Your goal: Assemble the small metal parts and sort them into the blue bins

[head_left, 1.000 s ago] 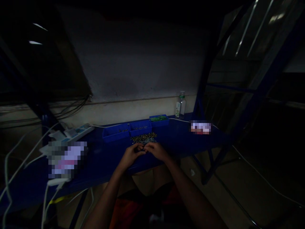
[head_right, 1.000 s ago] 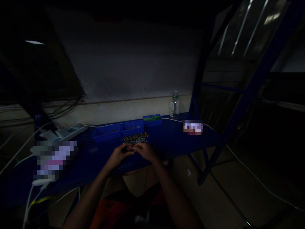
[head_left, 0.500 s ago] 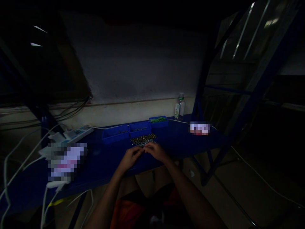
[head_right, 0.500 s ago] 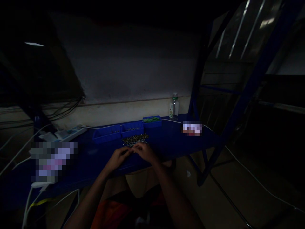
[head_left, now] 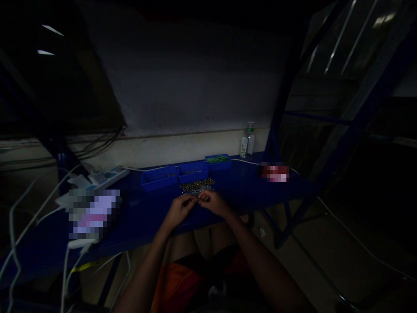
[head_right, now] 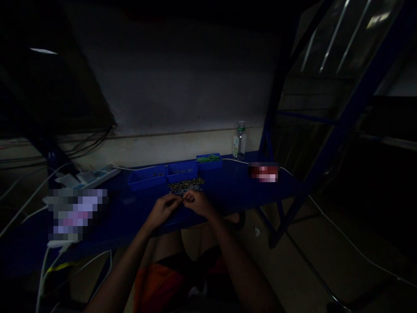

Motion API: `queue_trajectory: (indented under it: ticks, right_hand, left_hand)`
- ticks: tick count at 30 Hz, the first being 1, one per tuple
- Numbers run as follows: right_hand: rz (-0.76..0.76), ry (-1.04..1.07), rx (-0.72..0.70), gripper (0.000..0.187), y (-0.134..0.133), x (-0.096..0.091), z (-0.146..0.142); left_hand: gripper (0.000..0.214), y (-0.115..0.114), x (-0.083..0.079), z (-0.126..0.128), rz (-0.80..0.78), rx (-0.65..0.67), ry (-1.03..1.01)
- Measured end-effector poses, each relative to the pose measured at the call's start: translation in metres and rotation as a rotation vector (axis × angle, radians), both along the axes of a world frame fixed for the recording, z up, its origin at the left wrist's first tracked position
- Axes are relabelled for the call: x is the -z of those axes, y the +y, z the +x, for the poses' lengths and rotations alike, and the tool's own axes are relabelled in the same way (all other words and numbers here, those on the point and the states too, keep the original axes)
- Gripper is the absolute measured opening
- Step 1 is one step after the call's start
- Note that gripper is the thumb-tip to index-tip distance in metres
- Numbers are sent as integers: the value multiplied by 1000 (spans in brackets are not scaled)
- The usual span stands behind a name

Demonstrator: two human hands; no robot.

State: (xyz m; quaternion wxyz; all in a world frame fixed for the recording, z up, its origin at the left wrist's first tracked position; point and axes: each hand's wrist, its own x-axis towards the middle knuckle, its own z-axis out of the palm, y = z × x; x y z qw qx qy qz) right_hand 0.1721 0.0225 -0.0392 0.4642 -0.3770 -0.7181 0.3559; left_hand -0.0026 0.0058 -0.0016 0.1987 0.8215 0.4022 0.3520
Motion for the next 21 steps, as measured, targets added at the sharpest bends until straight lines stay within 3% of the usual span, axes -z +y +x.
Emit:
queue_trajectory:
  ticks: [14, 21]
  right_hand:
    - [93, -187, 81, 14, -8, -7, -2]
    - [63, -25, 99, 15, -6, -7, 1]
  left_hand:
    - [26, 5, 6, -1, -119, 19, -3]
    - [31, 7, 4, 0, -169, -5, -47]
